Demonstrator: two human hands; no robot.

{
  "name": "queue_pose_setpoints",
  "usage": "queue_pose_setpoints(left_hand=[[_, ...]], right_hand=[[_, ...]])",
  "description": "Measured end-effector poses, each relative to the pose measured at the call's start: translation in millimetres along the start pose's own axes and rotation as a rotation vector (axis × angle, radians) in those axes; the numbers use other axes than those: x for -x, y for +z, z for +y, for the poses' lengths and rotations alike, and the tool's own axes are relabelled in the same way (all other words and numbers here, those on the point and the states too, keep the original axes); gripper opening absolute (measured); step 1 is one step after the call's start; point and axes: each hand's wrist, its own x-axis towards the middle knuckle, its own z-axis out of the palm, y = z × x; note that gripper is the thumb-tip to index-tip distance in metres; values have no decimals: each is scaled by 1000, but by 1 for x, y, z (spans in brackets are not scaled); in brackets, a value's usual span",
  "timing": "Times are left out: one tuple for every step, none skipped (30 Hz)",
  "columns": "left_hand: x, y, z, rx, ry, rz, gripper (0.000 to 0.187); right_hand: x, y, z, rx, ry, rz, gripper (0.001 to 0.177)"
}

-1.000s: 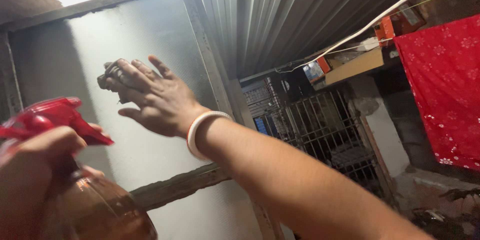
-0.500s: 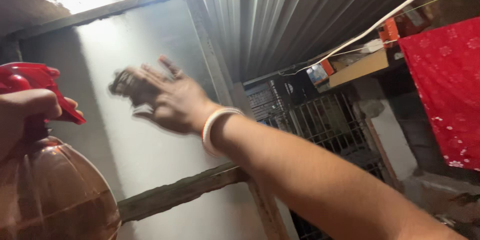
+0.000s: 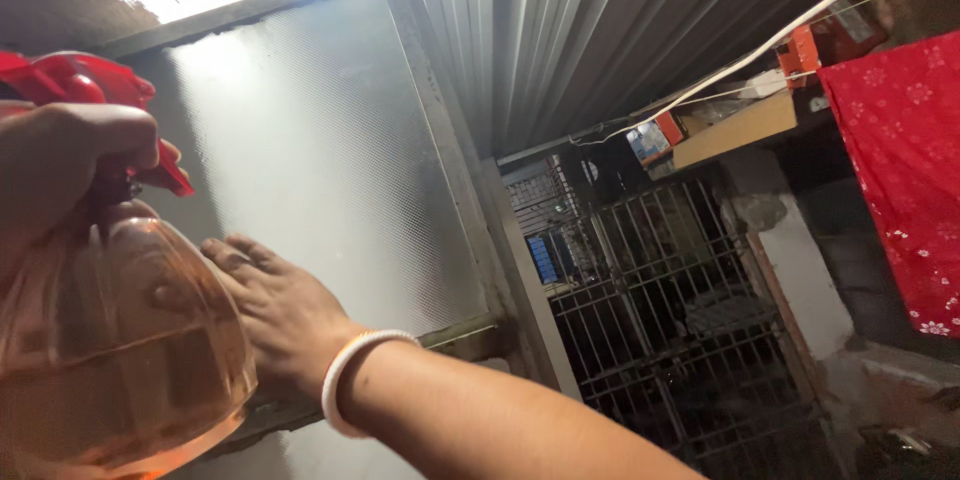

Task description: The person sprays a cleaning solution onto a frosted glass window and wipes it with a cloth. They repeatedly spray and wipe different sections of the window, focusing on the metal frame and glass panes.

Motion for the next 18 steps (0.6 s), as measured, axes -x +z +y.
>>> queue_pose_setpoints(left_hand=[[-1, 1, 1, -6, 0, 0, 32], [-2, 1, 3, -6, 4, -5, 32], [-4, 1, 5, -9, 7, -9, 32], [-5, 2, 5, -15, 8, -12, 32], [-6, 4, 6, -22, 10, -17, 32], [-7, 5, 5, -27, 12, -18, 31], [-6, 5, 5, -30, 13, -19, 31], [-4, 3, 6, -31, 14, -20, 31], [-2, 2, 6, -22, 1, -20, 31], [1, 2, 6, -19, -11, -24, 31], [6, 1, 4, 8, -56, -32, 29], [11, 1, 2, 18, -61, -10, 27], [17, 2, -1, 29, -66, 12, 25], [23, 4, -3, 41, -70, 31, 23], [29, 6, -5, 48, -79, 50, 21], [33, 9, -7, 54, -88, 66, 19], [37, 11, -7, 60, -98, 82, 18], [41, 13, -6, 55, -105, 70, 18]], right_hand=[[-1, 0, 2, 16, -29, -50, 70], [-3, 0, 11, 34, -57, -100, 66], [-8, -1, 20, 53, -86, -150, 62], [-15, -3, 31, 100, -36, -182, 58], [-23, -5, 43, 147, 14, -215, 54], [-30, -8, 61, 86, 83, -195, 60], [-35, -11, 80, 26, 152, -174, 67], [-41, -14, 99, 124, 163, -267, 65], [-45, -17, 114, 223, 173, -360, 63], [-47, -19, 126, 180, 227, -291, 63], [-47, -19, 135, 136, 281, -220, 64], [-48, -18, 138, 92, 332, -150, 65], [-48, -16, 135, 89, 331, -126, 67], [-47, -13, 131, 89, 330, -104, 70], [-44, -11, 125, 88, 330, -81, 74], [-40, -10, 117, 68, 290, -98, 76], [-34, -10, 108, 47, 250, -115, 80], [-25, -10, 98, 29, 209, -136, 83]])
